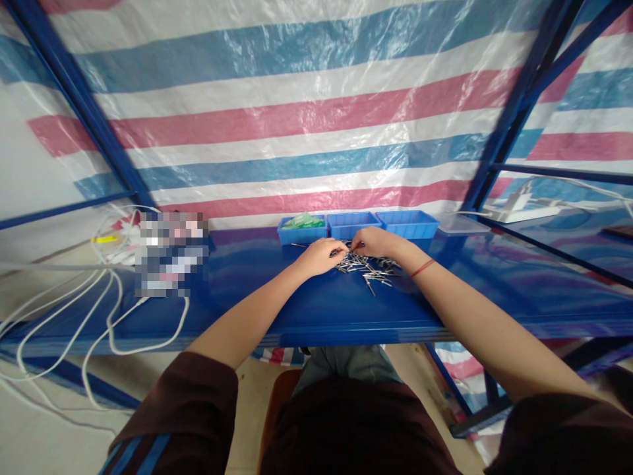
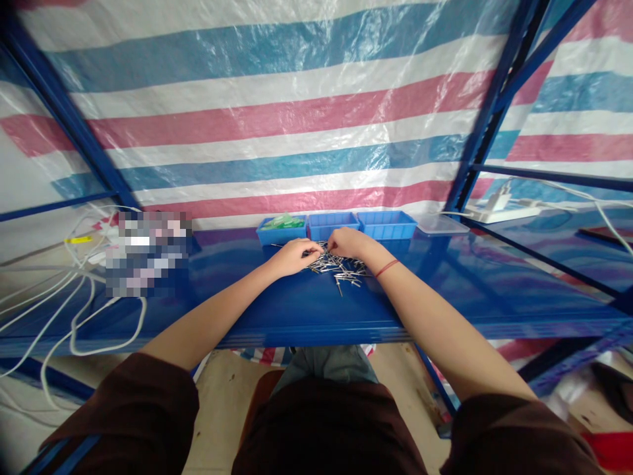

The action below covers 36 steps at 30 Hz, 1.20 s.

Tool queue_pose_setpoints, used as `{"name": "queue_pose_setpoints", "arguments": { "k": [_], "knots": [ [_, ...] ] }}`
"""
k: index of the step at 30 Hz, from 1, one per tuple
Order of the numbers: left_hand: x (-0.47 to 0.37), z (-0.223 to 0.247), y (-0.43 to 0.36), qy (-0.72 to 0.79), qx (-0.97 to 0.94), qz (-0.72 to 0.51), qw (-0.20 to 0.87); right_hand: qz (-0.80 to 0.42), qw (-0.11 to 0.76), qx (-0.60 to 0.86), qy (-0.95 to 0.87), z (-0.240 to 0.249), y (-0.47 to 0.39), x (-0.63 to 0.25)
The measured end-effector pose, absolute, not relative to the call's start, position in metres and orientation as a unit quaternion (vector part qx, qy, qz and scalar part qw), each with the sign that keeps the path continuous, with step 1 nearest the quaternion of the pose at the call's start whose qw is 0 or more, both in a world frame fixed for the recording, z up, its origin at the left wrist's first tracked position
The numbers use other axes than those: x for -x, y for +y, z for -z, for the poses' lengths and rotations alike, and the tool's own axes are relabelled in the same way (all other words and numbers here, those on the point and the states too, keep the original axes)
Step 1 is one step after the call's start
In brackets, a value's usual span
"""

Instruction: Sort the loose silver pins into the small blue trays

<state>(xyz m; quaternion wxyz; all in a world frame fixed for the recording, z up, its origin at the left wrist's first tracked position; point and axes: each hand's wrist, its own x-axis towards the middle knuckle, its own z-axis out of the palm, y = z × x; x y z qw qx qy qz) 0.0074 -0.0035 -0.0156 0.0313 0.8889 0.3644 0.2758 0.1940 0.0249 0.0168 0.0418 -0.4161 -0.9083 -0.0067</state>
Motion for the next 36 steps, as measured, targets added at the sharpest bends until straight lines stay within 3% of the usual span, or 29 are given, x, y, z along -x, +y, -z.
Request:
{"name": "queue_pose_setpoints", "arguments": {
  "k": [6, 11, 25, 36],
  "knots": [
    [-0.007, 0.015, -0.004, 0.373, -0.887, -0.272, 0.028, 0.054, 0.047, 0.377, -0.923, -0.017, 0.022, -0.194],
    [-0.007, 0.015, -0.005, 0.403, -0.864, -0.299, 0.035, 0.045, 0.128, 0.360, -0.923, -0.022, 0.015, -0.198],
    [-0.011, 0.012, -0.007, 0.402, -0.827, -0.378, 0.110, -0.224, 0.379, 0.328, -0.835, -0.021, 0.006, -0.184],
    [-0.014, 0.012, -0.009, 0.417, -0.813, -0.387, 0.125, -0.165, 0.364, 0.348, -0.848, -0.022, -0.001, -0.180]
  ]
}}
